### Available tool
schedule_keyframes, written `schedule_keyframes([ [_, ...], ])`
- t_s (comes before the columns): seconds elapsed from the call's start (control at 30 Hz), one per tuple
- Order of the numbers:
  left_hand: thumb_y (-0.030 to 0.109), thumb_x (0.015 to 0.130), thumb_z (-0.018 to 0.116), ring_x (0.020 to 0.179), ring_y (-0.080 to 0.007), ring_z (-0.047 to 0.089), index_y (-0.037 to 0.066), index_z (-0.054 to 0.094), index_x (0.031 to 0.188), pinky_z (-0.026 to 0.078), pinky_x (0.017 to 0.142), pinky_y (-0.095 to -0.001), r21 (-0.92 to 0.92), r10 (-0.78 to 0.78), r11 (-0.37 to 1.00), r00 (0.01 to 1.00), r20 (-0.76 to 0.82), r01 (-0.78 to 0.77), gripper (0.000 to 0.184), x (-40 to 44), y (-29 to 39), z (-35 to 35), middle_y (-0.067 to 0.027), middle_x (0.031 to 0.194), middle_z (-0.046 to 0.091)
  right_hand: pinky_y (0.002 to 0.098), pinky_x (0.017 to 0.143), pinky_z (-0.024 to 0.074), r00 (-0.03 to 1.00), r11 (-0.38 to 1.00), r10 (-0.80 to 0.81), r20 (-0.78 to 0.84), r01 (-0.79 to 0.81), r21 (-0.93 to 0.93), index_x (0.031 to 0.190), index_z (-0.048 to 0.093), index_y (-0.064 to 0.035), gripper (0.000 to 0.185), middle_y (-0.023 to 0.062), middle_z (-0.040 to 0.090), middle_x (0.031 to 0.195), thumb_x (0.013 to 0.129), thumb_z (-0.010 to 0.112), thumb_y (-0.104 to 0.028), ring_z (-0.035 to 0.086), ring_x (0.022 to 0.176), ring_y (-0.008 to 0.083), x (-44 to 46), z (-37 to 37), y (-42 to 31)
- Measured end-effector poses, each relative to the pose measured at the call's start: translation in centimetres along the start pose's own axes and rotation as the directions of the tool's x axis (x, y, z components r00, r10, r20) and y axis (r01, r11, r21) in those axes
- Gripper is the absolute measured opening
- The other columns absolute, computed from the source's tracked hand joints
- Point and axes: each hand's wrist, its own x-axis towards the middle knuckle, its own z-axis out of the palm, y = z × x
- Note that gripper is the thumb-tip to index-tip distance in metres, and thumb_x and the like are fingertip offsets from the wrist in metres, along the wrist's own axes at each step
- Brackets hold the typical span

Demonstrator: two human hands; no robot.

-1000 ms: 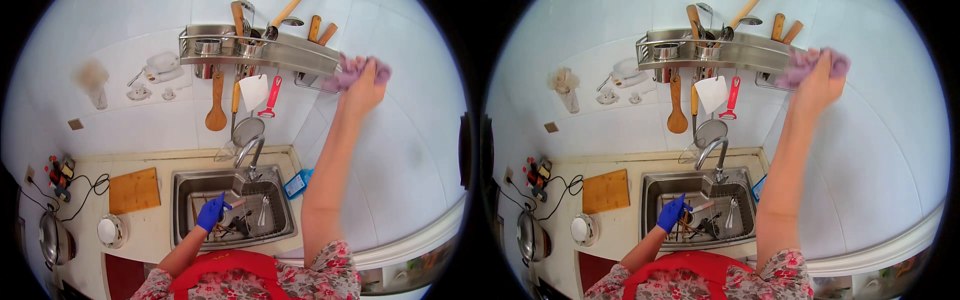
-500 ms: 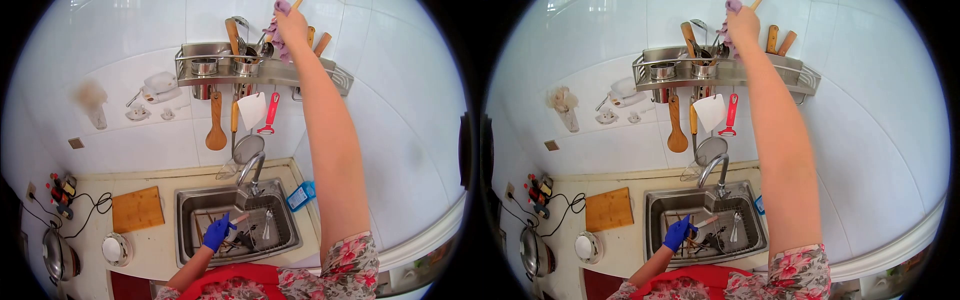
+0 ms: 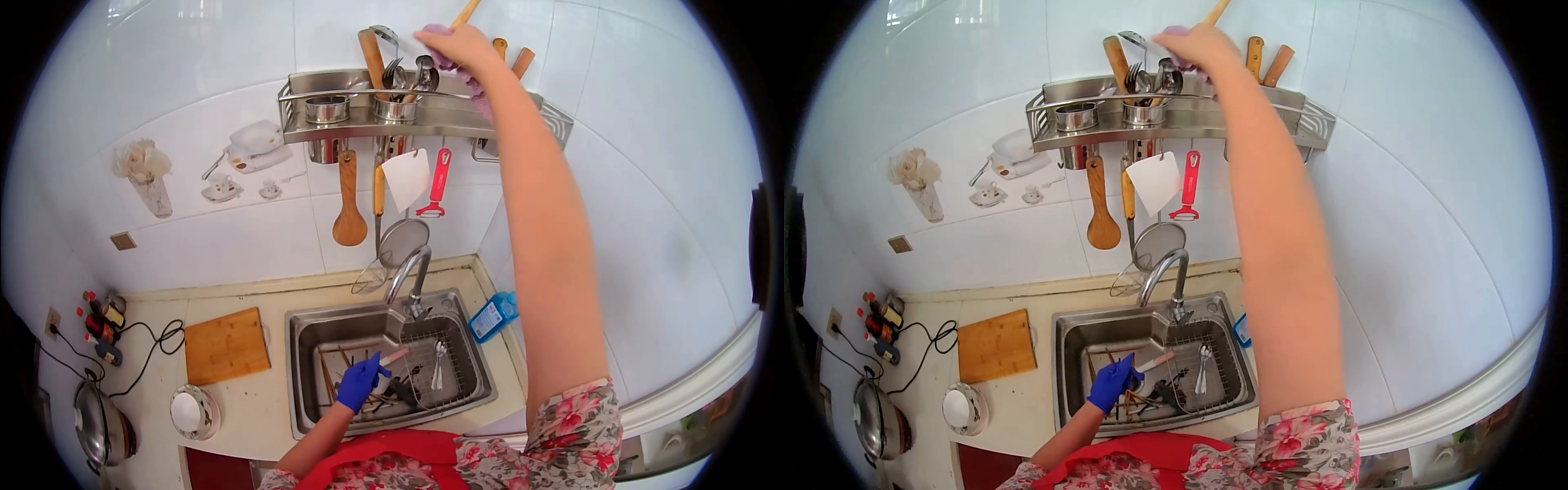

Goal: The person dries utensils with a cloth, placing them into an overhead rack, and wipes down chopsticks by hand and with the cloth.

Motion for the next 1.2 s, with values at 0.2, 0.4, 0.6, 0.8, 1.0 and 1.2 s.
schedule_keyframes([
  [0.2, 0.041, 0.090, 0.043, 0.049, -0.0082, 0.043, 0.003, 0.067, 0.076, 0.035, 0.048, -0.0244, 0.012, 0.023, 1.000, 1.000, -0.002, -0.023, 0.047, 0.1, -1.0, 0.3, -0.0013, 0.052, 0.048, 0.0207, 0.038, 0.0325, 0.991, 0.901, 0.033, -0.129, 0.026, 0.434, 0.066, 0.055, -0.0054, 0.023, -0.0021, 0.051, 0.054, 0.072, 0.063, -0.026, 0.040, 0.045, 0.0065, -3.7, -2.7, 2.3],
  [0.4, 0.039, 0.089, 0.045, 0.050, -0.0083, 0.042, 0.000, 0.066, 0.075, 0.034, 0.049, -0.0229, 0.041, -0.026, 0.999, 0.999, 0.046, 0.024, 0.047, -0.7, 0.2, 1.0, -0.0026, 0.055, 0.050, 0.0220, 0.044, 0.0378, 0.961, 0.727, 0.186, -0.203, 0.004, 0.687, 0.077, 0.054, -0.0040, 0.012, 0.0021, 0.054, 0.061, 0.070, 0.062, -0.010, 0.048, 0.051, 0.0093, -15.2, 0.6, 9.0],
  [0.6, 0.041, 0.088, 0.045, 0.048, -0.0095, 0.043, 0.001, 0.065, 0.074, 0.033, 0.046, -0.0233, 0.079, 0.041, 0.996, 0.999, 0.003, -0.041, 0.048, 1.9, -3.2, 1.2, -0.0017, 0.054, 0.052, 0.0270, 0.045, 0.0418, 0.764, 0.484, 0.622, 0.173, -0.549, 0.682, 0.079, 0.058, -0.0003, 0.011, 0.0079, 0.058, 0.063, 0.071, 0.059, -0.009, 0.053, 0.050, 0.0142, -33.2, 15.1, 22.5],
  [0.8, 0.041, 0.089, 0.044, 0.049, -0.0072, 0.043, 0.003, 0.065, 0.077, 0.035, 0.046, -0.0227, 0.015, -0.131, 0.991, 0.991, -0.025, 0.131, 0.044, 1.7, -0.3, 1.7, -0.0004, 0.056, 0.049, 0.0377, 0.046, 0.0459, 0.661, 0.681, 0.724, 0.195, -0.731, -0.052, 0.070, 0.063, -0.0041, 0.022, 0.0120, 0.059, 0.060, 0.074, 0.057, -0.025, 0.060, 0.054, 0.0224, -53.3, 29.8, 32.0],
  [1.0, 0.041, 0.087, 0.048, 0.050, -0.0070, 0.043, 0.003, 0.065, 0.075, 0.032, 0.046, -0.0210, -0.021, -0.156, 0.988, 0.987, -0.031, 0.156, 0.043, 2.9, -2.3, 1.8, -0.0015, 0.058, 0.052, 0.0426, 0.068, 0.0483, 0.312, 0.503, 0.795, 0.521, -0.818, -0.279, 0.091, 0.062, -0.0038, 0.025, 0.0199, 0.062, 0.084, 0.075, 0.056, -0.022, 0.061, 0.080, 0.0343, -58.2, 31.6, 30.4],
  [1.2, 0.039, 0.089, 0.044, 0.051, -0.0083, 0.046, 0.004, 0.064, 0.078, 0.039, 0.048, -0.0220, 0.058, -0.225, 0.972, 0.974, -0.041, 0.227, 0.042, 2.7, -1.3, 1.0, -0.0007, 0.058, 0.050, 0.0415, 0.070, 0.0491, 0.272, 0.485, 0.857, 0.438, -0.714, -0.505, 0.095, 0.062, -0.0093, 0.022, 0.0170, 0.061, 0.095, 0.078, 0.056, -0.021, 0.061, 0.084, 0.0330, -60.3, 36.2, 33.7],
])
